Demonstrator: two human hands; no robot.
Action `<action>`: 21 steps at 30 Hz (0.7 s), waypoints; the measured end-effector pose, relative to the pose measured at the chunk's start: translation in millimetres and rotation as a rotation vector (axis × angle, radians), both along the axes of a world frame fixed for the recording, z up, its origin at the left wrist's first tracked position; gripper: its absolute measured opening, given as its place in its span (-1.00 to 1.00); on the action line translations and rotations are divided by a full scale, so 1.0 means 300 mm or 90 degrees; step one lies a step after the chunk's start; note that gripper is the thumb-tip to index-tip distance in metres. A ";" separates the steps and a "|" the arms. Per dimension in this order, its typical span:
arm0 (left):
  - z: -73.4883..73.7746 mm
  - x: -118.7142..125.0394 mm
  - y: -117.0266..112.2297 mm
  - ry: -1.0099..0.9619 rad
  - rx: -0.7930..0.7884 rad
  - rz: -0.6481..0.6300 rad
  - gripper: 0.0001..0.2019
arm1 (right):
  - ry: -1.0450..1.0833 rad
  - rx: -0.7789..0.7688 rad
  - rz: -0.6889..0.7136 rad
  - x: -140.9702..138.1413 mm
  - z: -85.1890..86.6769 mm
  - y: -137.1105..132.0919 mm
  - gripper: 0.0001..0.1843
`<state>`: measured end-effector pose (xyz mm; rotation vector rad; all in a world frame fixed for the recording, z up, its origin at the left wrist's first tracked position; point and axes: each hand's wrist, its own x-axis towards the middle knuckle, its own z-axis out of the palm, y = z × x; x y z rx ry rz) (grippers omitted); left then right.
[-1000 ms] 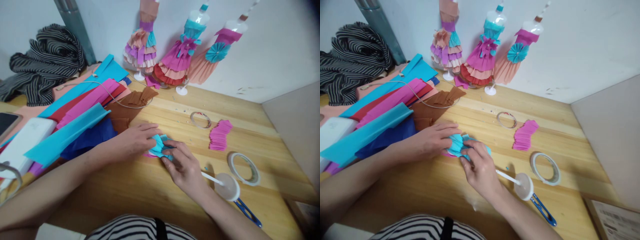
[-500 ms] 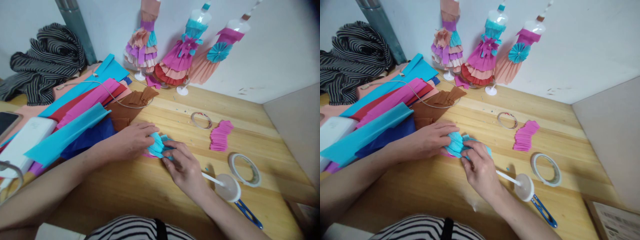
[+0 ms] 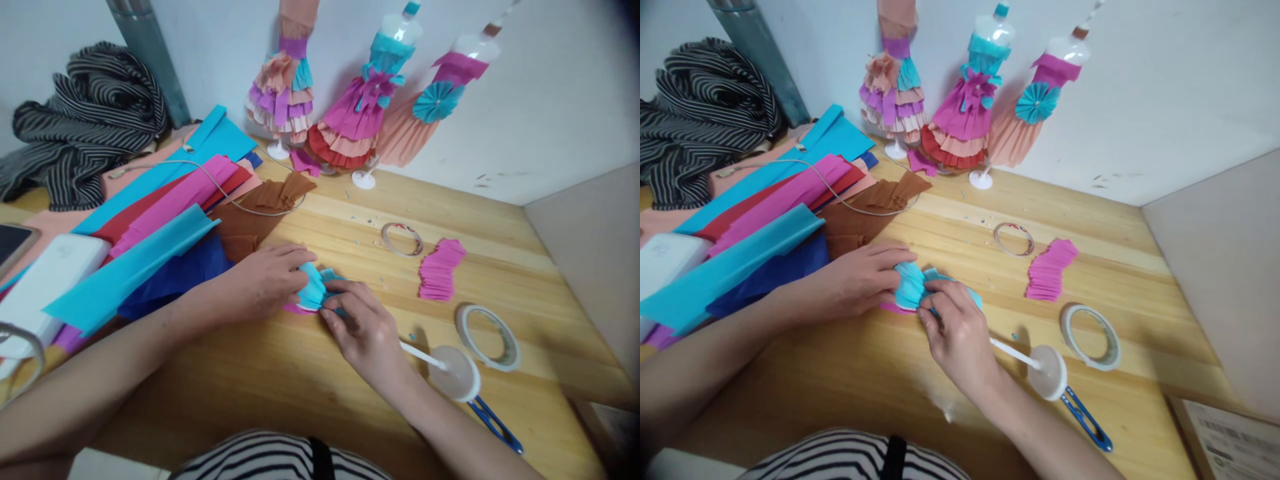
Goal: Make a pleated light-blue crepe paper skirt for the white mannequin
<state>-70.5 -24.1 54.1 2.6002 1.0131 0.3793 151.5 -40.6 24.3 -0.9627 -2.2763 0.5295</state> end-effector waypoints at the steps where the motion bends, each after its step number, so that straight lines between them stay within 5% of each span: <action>1: 0.007 -0.004 0.000 -0.004 -0.010 0.009 -0.92 | 0.000 0.003 0.000 0.000 0.000 0.000 -0.90; 10: 0.129 -0.053 -0.006 0.025 -0.216 0.265 -0.82 | -0.001 -0.018 -0.010 0.000 -0.008 0.003 -0.90; 21: 0.072 0.006 -0.033 -0.037 -0.257 0.415 -0.78 | -0.004 -0.009 -0.008 -0.003 -0.006 0.004 -0.90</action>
